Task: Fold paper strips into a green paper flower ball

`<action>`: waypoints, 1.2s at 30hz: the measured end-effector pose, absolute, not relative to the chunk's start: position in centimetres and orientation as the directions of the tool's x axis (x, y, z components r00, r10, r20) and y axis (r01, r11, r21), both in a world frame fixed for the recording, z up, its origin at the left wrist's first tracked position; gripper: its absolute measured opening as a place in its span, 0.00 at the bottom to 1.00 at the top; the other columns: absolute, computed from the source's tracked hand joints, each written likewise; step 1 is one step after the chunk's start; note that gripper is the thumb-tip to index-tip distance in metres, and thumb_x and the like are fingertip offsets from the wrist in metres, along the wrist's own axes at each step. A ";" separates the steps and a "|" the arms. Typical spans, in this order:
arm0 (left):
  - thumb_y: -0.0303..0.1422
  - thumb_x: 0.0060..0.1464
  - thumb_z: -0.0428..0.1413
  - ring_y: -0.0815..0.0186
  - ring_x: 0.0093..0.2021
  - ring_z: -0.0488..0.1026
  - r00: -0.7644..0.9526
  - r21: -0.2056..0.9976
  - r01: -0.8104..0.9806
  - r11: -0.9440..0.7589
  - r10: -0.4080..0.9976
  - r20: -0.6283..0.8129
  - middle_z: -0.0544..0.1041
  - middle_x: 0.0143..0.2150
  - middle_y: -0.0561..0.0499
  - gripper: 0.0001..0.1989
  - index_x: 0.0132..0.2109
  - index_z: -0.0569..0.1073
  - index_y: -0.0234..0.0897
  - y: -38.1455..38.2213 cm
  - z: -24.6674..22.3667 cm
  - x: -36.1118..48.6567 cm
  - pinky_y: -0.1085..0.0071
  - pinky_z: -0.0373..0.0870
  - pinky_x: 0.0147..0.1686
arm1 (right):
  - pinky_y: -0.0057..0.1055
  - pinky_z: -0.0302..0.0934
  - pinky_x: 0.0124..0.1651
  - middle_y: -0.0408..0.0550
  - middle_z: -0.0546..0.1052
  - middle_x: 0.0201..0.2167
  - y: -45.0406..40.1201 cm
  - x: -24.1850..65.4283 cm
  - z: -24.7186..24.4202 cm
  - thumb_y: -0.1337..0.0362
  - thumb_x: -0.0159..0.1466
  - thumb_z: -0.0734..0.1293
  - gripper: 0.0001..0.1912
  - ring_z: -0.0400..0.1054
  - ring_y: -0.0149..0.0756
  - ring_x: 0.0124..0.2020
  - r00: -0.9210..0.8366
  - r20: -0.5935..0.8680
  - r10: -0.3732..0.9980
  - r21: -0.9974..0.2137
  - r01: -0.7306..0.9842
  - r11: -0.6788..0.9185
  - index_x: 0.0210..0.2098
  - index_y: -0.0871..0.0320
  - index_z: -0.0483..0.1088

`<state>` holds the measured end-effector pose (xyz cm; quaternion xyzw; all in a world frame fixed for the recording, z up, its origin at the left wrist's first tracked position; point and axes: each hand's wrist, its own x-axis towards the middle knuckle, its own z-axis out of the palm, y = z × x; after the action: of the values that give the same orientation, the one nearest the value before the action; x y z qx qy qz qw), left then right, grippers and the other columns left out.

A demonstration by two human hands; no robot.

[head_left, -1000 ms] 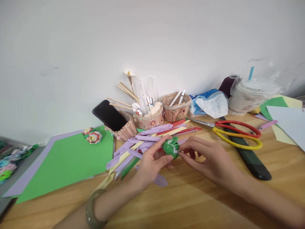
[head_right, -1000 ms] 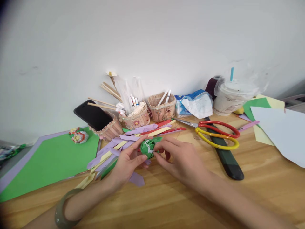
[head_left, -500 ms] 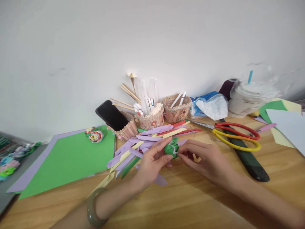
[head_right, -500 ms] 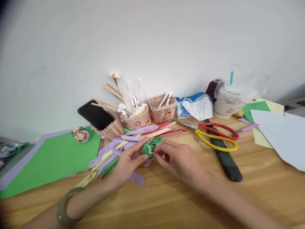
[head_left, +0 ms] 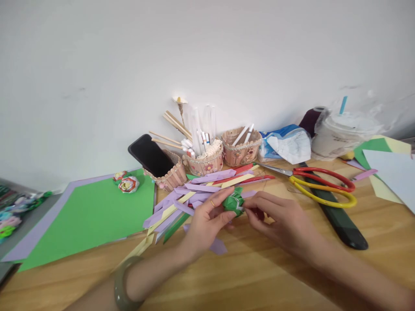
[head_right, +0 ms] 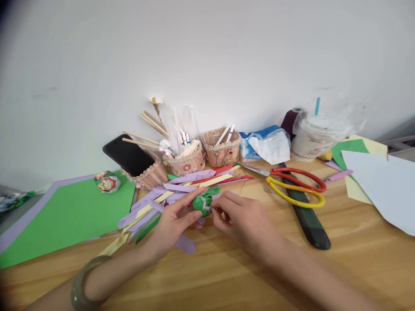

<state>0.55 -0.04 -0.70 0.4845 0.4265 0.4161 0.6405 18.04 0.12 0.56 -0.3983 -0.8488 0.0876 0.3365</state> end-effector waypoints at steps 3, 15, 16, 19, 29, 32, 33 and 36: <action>0.31 0.47 0.58 0.55 0.51 0.66 0.289 0.984 -0.095 0.148 0.951 -0.115 0.62 0.61 0.48 0.23 0.52 0.70 0.44 -0.1 -0.9 0.5 0.73 0.73 0.30 | 0.24 0.58 0.22 0.45 0.72 0.21 -0.2 17.8 0.1 0.73 0.58 0.59 0.08 0.63 0.28 0.19 -0.450 0.561 0.695 -0.291 0.678 0.675 0.28 0.59 0.69; 0.32 0.47 0.58 0.58 0.48 0.69 0.338 0.979 -0.107 0.176 0.932 -0.130 0.61 0.61 0.49 0.23 0.53 0.69 0.46 -0.1 -0.8 0.4 0.73 0.74 0.30 | 0.25 0.59 0.27 0.45 0.76 0.26 0.7 18.8 2.2 0.63 0.61 0.63 0.09 0.66 0.30 0.26 -0.507 0.198 0.839 -0.805 0.403 0.434 0.30 0.58 0.73; 0.32 0.47 0.58 0.59 0.47 0.69 0.344 0.980 -0.106 0.171 0.930 -0.126 0.61 0.61 0.50 0.23 0.53 0.69 0.46 -0.1 -0.8 0.4 0.73 0.74 0.30 | 0.25 0.58 0.26 0.44 0.76 0.25 0.8 18.8 2.2 0.62 0.61 0.63 0.09 0.65 0.30 0.26 -0.504 0.178 0.845 -0.820 0.399 0.411 0.29 0.58 0.73; 0.32 0.47 0.58 0.60 0.45 0.70 0.360 0.984 -0.097 0.149 0.927 -0.105 0.60 0.62 0.51 0.23 0.53 0.69 0.47 -0.1 -0.8 0.4 0.74 0.73 0.30 | 0.24 0.56 0.25 0.43 0.73 0.22 0.8 18.8 2.2 0.61 0.60 0.65 0.09 0.63 0.29 0.23 -0.480 0.143 0.866 -0.848 0.391 0.357 0.26 0.59 0.73; 0.34 0.48 0.57 0.56 0.50 0.68 0.395 0.993 -0.061 0.100 0.916 -0.068 0.58 0.63 0.51 0.23 0.53 0.68 0.49 -0.2 -1.1 0.2 0.66 0.73 0.38 | 0.23 0.55 0.22 0.41 0.71 0.20 0.8 18.6 2.4 0.58 0.58 0.65 0.12 0.61 0.27 0.21 -0.488 0.077 0.870 -0.899 0.344 0.272 0.23 0.59 0.71; 0.33 0.49 0.57 0.53 0.56 0.62 0.373 0.995 -0.056 0.077 0.927 -0.050 0.61 0.62 0.51 0.22 0.53 0.69 0.47 0.0 -1.2 0.1 0.62 0.69 0.46 | 0.23 0.55 0.23 0.42 0.73 0.22 0.8 18.7 2.6 0.61 0.62 0.62 0.11 0.62 0.28 0.22 -0.538 0.124 0.834 -0.839 0.393 0.378 0.27 0.58 0.72; 0.33 0.49 0.57 0.53 0.57 0.61 0.368 0.996 -0.054 0.075 0.928 -0.050 0.61 0.62 0.51 0.22 0.53 0.69 0.46 0.1 -1.1 0.1 0.61 0.68 0.47 | 0.23 0.55 0.23 0.42 0.73 0.22 0.8 18.8 2.6 0.62 0.63 0.61 0.11 0.62 0.28 0.22 -0.555 0.129 0.821 -0.825 0.400 0.400 0.28 0.58 0.72; 0.34 0.49 0.57 0.53 0.55 0.64 0.385 0.994 -0.051 0.094 0.921 -0.067 0.59 0.63 0.50 0.24 0.54 0.67 0.46 0.0 -0.9 0.1 0.64 0.71 0.42 | 0.23 0.55 0.22 0.41 0.72 0.21 0.7 18.8 2.6 0.63 0.63 0.60 0.11 0.62 0.27 0.21 -0.569 0.128 0.813 -0.811 0.412 0.416 0.29 0.58 0.72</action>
<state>0.14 0.00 -0.86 0.5494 0.3955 0.3889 0.6249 18.81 0.71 2.56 -0.3831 -0.7993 0.3814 0.2626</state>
